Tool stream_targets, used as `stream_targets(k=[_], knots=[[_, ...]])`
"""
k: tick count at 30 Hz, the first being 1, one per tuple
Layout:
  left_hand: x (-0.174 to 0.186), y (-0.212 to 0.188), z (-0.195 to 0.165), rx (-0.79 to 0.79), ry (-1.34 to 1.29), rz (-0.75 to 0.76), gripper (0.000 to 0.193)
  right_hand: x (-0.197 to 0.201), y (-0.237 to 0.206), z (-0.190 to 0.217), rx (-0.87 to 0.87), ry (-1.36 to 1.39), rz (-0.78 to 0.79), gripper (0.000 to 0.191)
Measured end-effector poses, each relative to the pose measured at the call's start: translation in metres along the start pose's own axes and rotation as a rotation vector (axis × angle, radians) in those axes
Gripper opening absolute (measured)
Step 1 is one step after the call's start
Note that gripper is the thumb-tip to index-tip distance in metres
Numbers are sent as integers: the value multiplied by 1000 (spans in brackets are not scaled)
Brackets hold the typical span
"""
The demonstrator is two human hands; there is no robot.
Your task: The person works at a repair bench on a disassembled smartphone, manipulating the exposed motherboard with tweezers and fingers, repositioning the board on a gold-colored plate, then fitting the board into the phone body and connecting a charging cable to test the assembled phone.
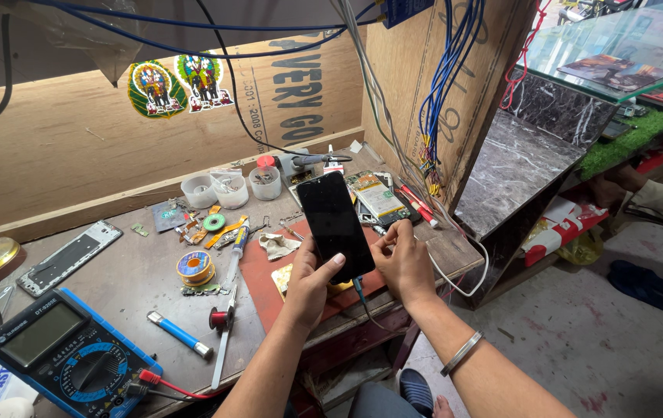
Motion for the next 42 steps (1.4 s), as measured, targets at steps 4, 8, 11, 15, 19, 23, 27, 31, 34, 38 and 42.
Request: stream_targets(k=[4, 8, 11, 15, 19, 23, 27, 31, 34, 38, 42], knots=[[0, 1, 2, 8, -7, -5, 52, 3, 0, 2, 37, -4, -29, 26], [-1, 1, 1, -9, -7, 4, 52, 2, 0, 0, 33, -3, -26, 25], [0, 0, 3, 14, -10, -9, 52, 1, 0, -1, 28, -4, -24, 24], [-1, 2, 2, -6, -12, 2, 52, 3, 0, 1, 77, 9, -44, 24], [-2, 2, 2, -16, -24, 9, 51, 5, -2, 2, 112, 17, -78, 26], [-3, 2, 1, -28, -38, 15, 52, 5, -2, 0, 78, 2, -67, 26], [-2, 1, 1, -6, -19, 3, 52, 5, -3, 2, 72, 12, -59, 26], [-4, 1, 0, -10, -30, 6, 53, 9, -3, 3, 91, 54, -82, 26], [-4, 1, 0, -11, -33, 8, 52, 10, -3, 4, 88, 51, -83, 27], [-4, 1, 1, -18, -35, 15, 52, 12, -4, 3, 86, 67, -91, 27], [-3, 2, 2, -18, -28, 11, 50, 12, -2, 3, 101, 65, -98, 27]])
Point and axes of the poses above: each hand's wrist, its own y-axis towards the middle knuckle, its own x-axis out of the back of the hand, z = x × y, the point moved 9 cm from there along y, towards the middle knuckle, and after that the axes turned 10 degrees about -x, right-handed, at the moved point
